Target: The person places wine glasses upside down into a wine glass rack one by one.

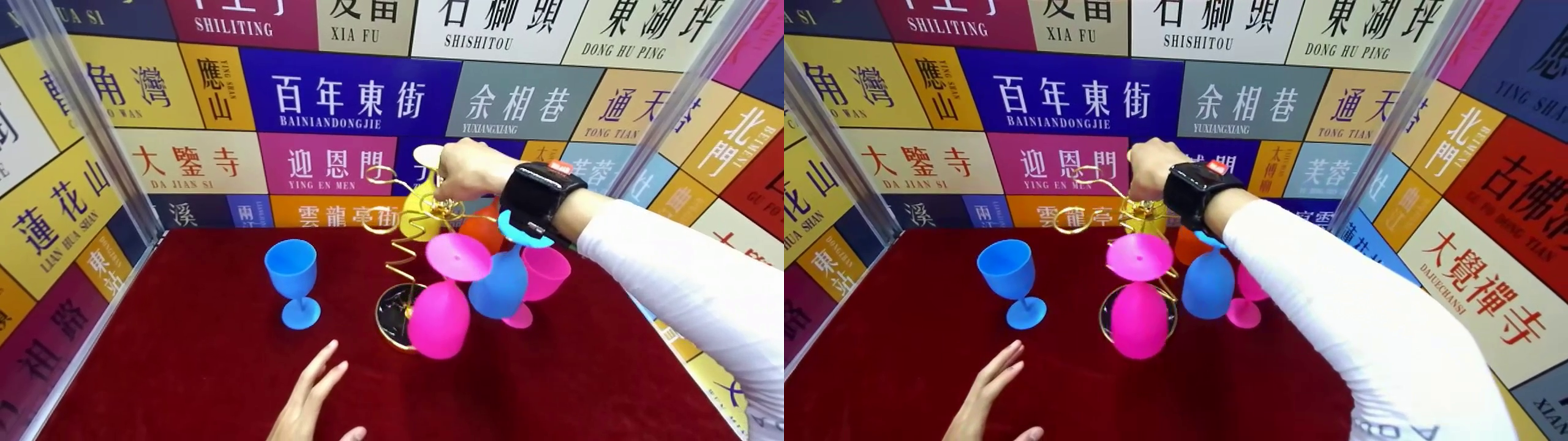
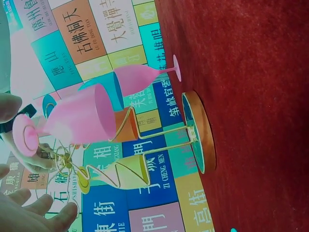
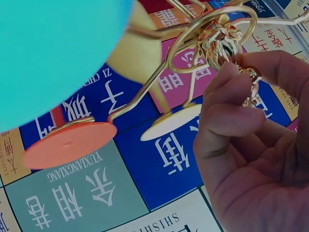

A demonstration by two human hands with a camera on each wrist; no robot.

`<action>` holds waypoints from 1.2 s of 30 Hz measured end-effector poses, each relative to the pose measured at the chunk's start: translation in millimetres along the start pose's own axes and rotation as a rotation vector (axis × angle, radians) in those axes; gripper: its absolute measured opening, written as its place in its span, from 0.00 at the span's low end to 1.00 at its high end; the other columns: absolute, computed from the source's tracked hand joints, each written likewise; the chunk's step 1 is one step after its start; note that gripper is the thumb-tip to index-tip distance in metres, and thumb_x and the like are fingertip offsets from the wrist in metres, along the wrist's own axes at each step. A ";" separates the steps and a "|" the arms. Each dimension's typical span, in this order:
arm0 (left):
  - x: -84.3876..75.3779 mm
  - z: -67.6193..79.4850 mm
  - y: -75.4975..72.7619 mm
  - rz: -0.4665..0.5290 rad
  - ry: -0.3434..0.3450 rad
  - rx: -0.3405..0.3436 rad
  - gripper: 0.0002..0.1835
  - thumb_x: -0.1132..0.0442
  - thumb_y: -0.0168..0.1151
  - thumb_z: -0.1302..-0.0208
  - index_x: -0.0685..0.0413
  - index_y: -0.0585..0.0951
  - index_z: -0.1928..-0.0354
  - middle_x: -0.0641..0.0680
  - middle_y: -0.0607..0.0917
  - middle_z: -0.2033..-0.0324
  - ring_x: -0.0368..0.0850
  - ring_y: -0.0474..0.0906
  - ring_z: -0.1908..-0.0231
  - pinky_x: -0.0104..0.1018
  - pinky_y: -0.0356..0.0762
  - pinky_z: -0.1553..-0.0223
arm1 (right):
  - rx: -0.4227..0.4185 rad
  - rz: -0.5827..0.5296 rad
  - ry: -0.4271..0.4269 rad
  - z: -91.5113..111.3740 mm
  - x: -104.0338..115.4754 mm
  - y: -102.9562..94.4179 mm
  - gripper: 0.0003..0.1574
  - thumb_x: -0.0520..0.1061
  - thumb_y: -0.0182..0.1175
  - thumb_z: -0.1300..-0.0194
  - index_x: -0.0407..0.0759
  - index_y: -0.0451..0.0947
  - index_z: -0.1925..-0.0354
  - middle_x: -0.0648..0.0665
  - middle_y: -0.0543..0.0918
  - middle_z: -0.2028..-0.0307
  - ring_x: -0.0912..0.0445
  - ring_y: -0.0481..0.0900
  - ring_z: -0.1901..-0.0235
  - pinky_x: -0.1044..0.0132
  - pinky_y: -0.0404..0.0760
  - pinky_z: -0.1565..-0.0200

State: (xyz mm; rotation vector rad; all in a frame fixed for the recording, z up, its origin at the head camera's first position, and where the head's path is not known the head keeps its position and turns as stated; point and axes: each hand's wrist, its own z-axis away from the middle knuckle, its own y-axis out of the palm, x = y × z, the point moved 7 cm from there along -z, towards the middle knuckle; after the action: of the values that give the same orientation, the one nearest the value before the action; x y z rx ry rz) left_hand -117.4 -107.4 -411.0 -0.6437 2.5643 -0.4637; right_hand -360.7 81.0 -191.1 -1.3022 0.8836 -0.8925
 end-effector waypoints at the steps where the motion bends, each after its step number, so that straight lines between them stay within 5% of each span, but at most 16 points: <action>1: 0.4 -0.1 0.0 0.004 0.001 -0.001 0.39 0.43 0.66 0.39 0.64 0.72 0.36 0.68 0.70 0.34 0.44 0.67 0.32 0.23 0.61 0.31 | 0.001 0.005 -0.009 0.2 0.1 -0.6 0.14 0.48 0.65 0.47 0.46 0.73 0.82 0.52 0.71 0.82 0.54 0.70 0.78 0.65 0.67 0.77; 6: 3.2 -1.7 -0.4 0.030 0.013 -0.004 0.38 0.45 0.67 0.39 0.67 0.71 0.36 0.68 0.69 0.34 0.45 0.66 0.31 0.25 0.61 0.31 | 0.034 0.024 -0.052 3.2 -0.5 -4.5 0.09 0.46 0.65 0.44 0.40 0.84 0.71 0.47 0.81 0.76 0.52 0.76 0.72 0.63 0.74 0.72; 12: 8.2 -3.8 -1.5 0.059 -0.059 0.033 0.39 0.48 0.68 0.40 0.64 0.70 0.34 0.64 0.67 0.31 0.44 0.64 0.30 0.24 0.60 0.31 | 0.069 0.044 -0.102 5.0 0.9 -7.4 0.11 0.43 0.63 0.43 0.39 0.86 0.62 0.39 0.87 0.60 0.46 0.80 0.59 0.54 0.80 0.56; 21: 7.2 -1.6 -0.5 0.068 -0.037 0.013 0.39 0.48 0.69 0.41 0.66 0.70 0.35 0.66 0.67 0.32 0.44 0.64 0.30 0.24 0.62 0.31 | 0.077 0.102 -0.145 -1.1 4.6 -5.1 0.08 0.42 0.63 0.43 0.39 0.85 0.66 0.40 0.86 0.62 0.47 0.79 0.62 0.58 0.78 0.62; 27: 7.5 -1.7 0.6 0.087 -0.013 -0.008 0.38 0.49 0.69 0.40 0.68 0.71 0.36 0.67 0.67 0.32 0.45 0.64 0.30 0.25 0.62 0.31 | 0.063 0.105 -0.163 -1.7 3.5 -8.3 0.11 0.41 0.63 0.42 0.38 0.86 0.60 0.37 0.87 0.58 0.43 0.81 0.56 0.52 0.80 0.53; 36: 8.7 -2.6 0.5 0.097 0.022 -0.034 0.37 0.50 0.69 0.40 0.71 0.71 0.37 0.69 0.68 0.33 0.46 0.66 0.31 0.26 0.63 0.31 | -0.003 0.146 -0.230 -3.3 0.4 -6.7 0.14 0.34 0.59 0.48 0.38 0.85 0.61 0.36 0.86 0.60 0.42 0.81 0.59 0.48 0.80 0.54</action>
State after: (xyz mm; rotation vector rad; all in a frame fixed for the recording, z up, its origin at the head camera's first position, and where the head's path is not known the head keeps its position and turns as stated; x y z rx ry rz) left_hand -125.8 -110.9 -412.0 -0.5253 2.6159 -0.3970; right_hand -363.9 78.9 -184.7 -1.2960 0.7876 -0.6144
